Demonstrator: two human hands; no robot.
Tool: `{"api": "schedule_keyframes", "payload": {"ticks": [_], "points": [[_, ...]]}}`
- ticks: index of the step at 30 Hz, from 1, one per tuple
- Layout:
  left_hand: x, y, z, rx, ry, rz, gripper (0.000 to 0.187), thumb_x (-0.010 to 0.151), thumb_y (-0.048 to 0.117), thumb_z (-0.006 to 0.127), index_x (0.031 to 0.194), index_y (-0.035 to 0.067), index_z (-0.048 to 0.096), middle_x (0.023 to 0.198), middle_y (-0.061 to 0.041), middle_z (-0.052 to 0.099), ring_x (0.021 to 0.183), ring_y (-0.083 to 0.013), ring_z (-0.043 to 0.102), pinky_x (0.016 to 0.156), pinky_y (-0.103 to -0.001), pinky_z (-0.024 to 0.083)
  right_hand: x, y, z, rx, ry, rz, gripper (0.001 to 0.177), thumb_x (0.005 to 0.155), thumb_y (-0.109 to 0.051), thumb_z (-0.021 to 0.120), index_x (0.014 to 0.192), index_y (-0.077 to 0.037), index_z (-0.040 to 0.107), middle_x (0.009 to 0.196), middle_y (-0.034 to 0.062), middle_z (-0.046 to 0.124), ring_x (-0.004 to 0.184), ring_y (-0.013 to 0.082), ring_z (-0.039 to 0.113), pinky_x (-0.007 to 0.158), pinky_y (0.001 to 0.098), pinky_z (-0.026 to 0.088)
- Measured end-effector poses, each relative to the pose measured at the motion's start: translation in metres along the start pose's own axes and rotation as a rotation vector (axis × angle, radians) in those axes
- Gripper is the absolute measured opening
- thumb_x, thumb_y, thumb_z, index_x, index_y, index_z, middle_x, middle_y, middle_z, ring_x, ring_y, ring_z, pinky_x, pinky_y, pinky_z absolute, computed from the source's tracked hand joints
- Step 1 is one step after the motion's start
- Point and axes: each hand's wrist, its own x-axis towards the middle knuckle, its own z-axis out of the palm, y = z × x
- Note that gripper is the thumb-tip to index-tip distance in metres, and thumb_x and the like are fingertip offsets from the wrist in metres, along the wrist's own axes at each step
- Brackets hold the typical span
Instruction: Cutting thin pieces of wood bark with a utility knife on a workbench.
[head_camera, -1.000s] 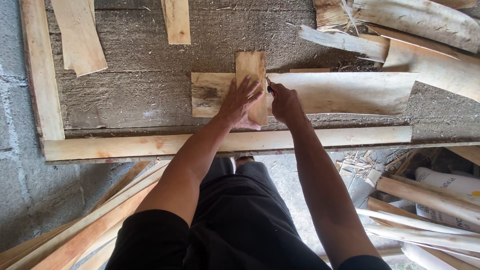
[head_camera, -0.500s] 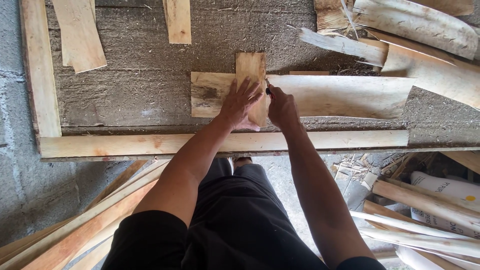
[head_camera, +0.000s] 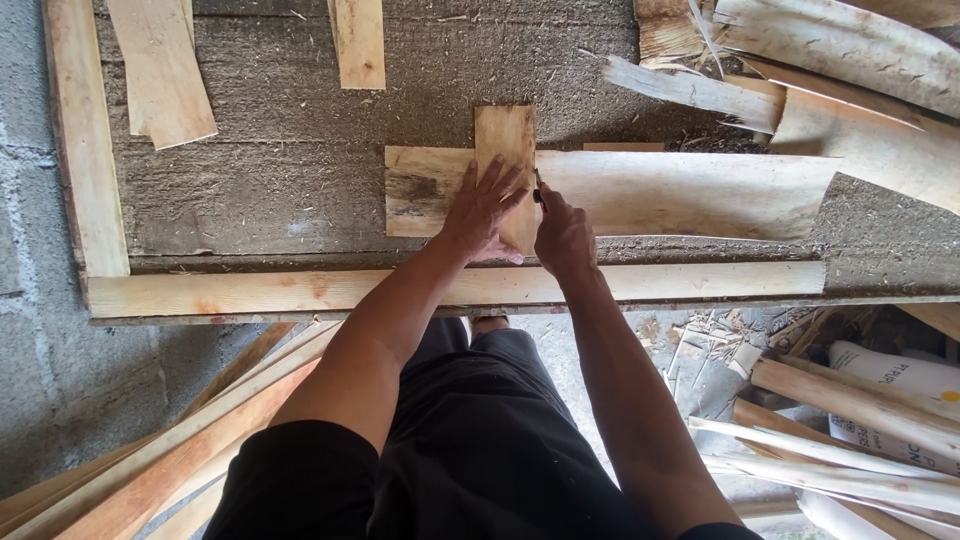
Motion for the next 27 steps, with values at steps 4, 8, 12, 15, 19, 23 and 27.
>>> {"api": "schedule_keyframes", "payload": {"ticks": [4, 8, 12, 15, 19, 23, 27], "points": [[0.003, -0.007, -0.030, -0.427, -0.416, 0.001, 0.104, 0.077, 0.049, 0.079, 0.162, 0.028, 0.024, 0.172, -0.005, 0.005, 0.159, -0.0332, 0.002, 0.127, -0.060, 0.005, -0.012, 0.007, 0.005, -0.033, 0.023, -0.040, 0.034, 0.100, -0.007, 0.054, 0.134, -0.009, 0.062, 0.092, 0.0290, 0.073, 0.080, 0.0459, 0.073, 0.065, 0.0552, 0.057], [-0.004, 0.008, 0.017, -0.224, -0.175, 0.012, 0.093, 0.082, 0.032, 0.080, 0.162, 0.032, 0.033, 0.172, -0.005, 0.010, 0.157, -0.0348, 0.005, 0.123, -0.061, 0.009, -0.023, 0.004, 0.005, -0.029, 0.043, -0.026, 0.031, 0.104, -0.010, 0.053, 0.133, -0.011, 0.064, 0.095, 0.0286, 0.072, 0.082, 0.0468, 0.073, 0.067, 0.0559, 0.057], [-0.003, 0.006, 0.001, -0.297, -0.204, 0.010, 0.092, 0.081, 0.041, 0.082, 0.161, 0.029, 0.037, 0.173, -0.008, 0.012, 0.158, -0.0371, 0.006, 0.124, -0.064, 0.008, -0.034, 0.000, 0.002, -0.033, 0.037, -0.029, 0.035, 0.102, -0.009, 0.051, 0.135, -0.010, 0.062, 0.095, 0.0285, 0.072, 0.081, 0.0475, 0.072, 0.065, 0.0568, 0.056], [0.000, 0.001, -0.025, -0.372, -0.268, -0.009, 0.110, 0.070, 0.063, 0.083, 0.161, 0.023, 0.036, 0.172, -0.011, 0.013, 0.158, -0.0382, 0.005, 0.126, -0.063, 0.005, -0.047, -0.003, 0.000, -0.038, 0.039, -0.071, 0.038, 0.096, -0.007, 0.052, 0.133, -0.008, 0.061, 0.095, 0.0287, 0.072, 0.081, 0.0487, 0.071, 0.066, 0.0572, 0.056], [0.003, -0.001, -0.033, -0.392, -0.368, -0.001, 0.134, 0.055, 0.087, 0.075, 0.162, 0.020, 0.030, 0.171, -0.013, 0.008, 0.157, -0.0394, 0.001, 0.125, -0.063, 0.002, -0.060, -0.022, -0.012, -0.119, -0.141, 0.152, 0.042, 0.102, -0.006, 0.044, 0.142, -0.014, 0.055, 0.091, 0.0251, 0.073, 0.075, 0.0444, 0.075, 0.063, 0.0559, 0.058], [0.004, -0.002, -0.040, -0.355, -0.400, -0.001, 0.137, 0.055, 0.092, 0.070, 0.164, 0.022, 0.025, 0.172, -0.013, 0.004, 0.157, -0.0384, -0.001, 0.125, -0.061, 0.001, -0.075, -0.006, 0.001, -0.152, -0.124, 0.121, 0.045, 0.098, -0.003, 0.046, 0.141, -0.014, 0.057, 0.092, 0.0277, 0.073, 0.078, 0.0426, 0.075, 0.067, 0.0541, 0.059], [0.005, -0.002, -0.031, -0.347, -0.413, 0.010, 0.137, 0.052, 0.090, 0.071, 0.163, 0.025, 0.026, 0.172, -0.011, 0.004, 0.157, -0.0372, -0.002, 0.124, -0.061, 0.002, -0.078, -0.003, 0.004, -0.099, -0.015, 0.046, 0.043, 0.097, -0.003, 0.047, 0.137, -0.013, 0.060, 0.098, 0.0270, 0.073, 0.082, 0.0444, 0.074, 0.070, 0.0556, 0.058]]}}
